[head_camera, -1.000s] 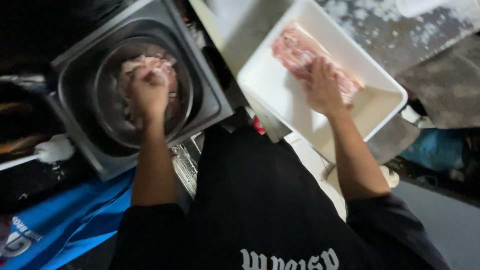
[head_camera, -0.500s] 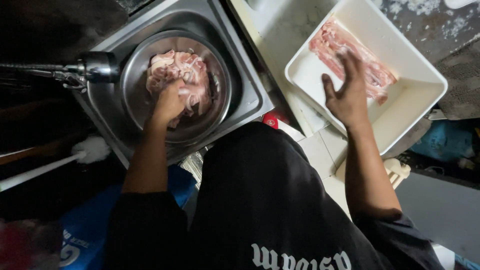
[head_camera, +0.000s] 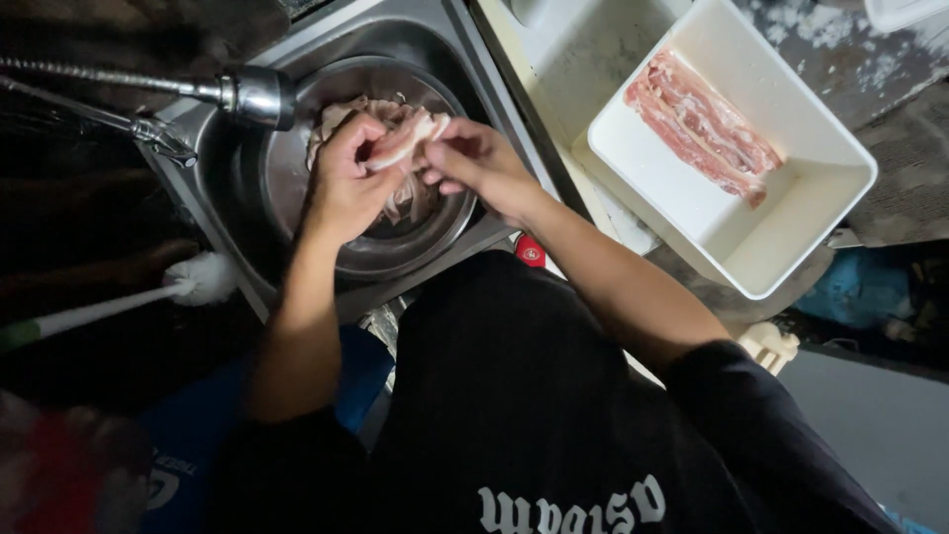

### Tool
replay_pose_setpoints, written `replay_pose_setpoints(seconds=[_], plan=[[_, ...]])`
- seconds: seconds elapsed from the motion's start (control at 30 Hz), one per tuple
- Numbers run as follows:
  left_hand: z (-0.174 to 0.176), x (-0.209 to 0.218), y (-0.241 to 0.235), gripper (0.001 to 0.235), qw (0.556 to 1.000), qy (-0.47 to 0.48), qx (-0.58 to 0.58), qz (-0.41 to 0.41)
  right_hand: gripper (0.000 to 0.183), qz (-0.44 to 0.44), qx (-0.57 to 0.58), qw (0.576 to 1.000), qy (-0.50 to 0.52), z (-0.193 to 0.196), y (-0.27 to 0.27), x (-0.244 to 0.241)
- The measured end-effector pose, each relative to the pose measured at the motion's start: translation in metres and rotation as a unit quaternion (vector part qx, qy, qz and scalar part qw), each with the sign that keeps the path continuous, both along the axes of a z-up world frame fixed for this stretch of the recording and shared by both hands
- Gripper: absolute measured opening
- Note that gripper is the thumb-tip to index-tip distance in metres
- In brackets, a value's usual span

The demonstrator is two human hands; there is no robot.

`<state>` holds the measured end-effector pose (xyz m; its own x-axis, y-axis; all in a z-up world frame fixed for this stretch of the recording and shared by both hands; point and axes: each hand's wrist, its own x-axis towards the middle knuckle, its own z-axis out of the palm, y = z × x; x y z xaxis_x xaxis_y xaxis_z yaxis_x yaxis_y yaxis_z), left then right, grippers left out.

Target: Washing meat in a bowl, seasoning it, and then neatly arranging long slices of meat into a plastic tray.

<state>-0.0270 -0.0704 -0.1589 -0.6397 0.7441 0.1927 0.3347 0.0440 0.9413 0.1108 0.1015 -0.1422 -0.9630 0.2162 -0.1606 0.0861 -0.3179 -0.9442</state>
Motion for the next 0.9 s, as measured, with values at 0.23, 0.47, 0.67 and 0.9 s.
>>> replay_pose_setpoints(seconds=[0.23, 0.47, 0.67, 0.9], plan=[[-0.025, 0.010, -0.001, 0.029, 0.994, 0.049, -0.013, 0.093, 0.007, 0.007, 0.116, 0.987, 0.115, 0.022, -0.001, -0.034], [0.003, 0.026, -0.003, 0.021, 0.997, -0.030, 0.003, 0.078, 0.007, 0.141, 0.206, 0.962, 0.112, 0.030, -0.008, -0.036], [0.073, 0.028, -0.017, 0.027, 0.969, 0.070, -0.235, 0.031, 0.017, 0.099, 0.228, 0.948, 0.199, 0.039, -0.002, -0.029], [0.159, 0.032, -0.011, 0.016, 0.959, 0.186, -0.211, -0.039, 0.050, 0.153, 0.169, 0.937, 0.263, 0.058, 0.018, -0.021]])
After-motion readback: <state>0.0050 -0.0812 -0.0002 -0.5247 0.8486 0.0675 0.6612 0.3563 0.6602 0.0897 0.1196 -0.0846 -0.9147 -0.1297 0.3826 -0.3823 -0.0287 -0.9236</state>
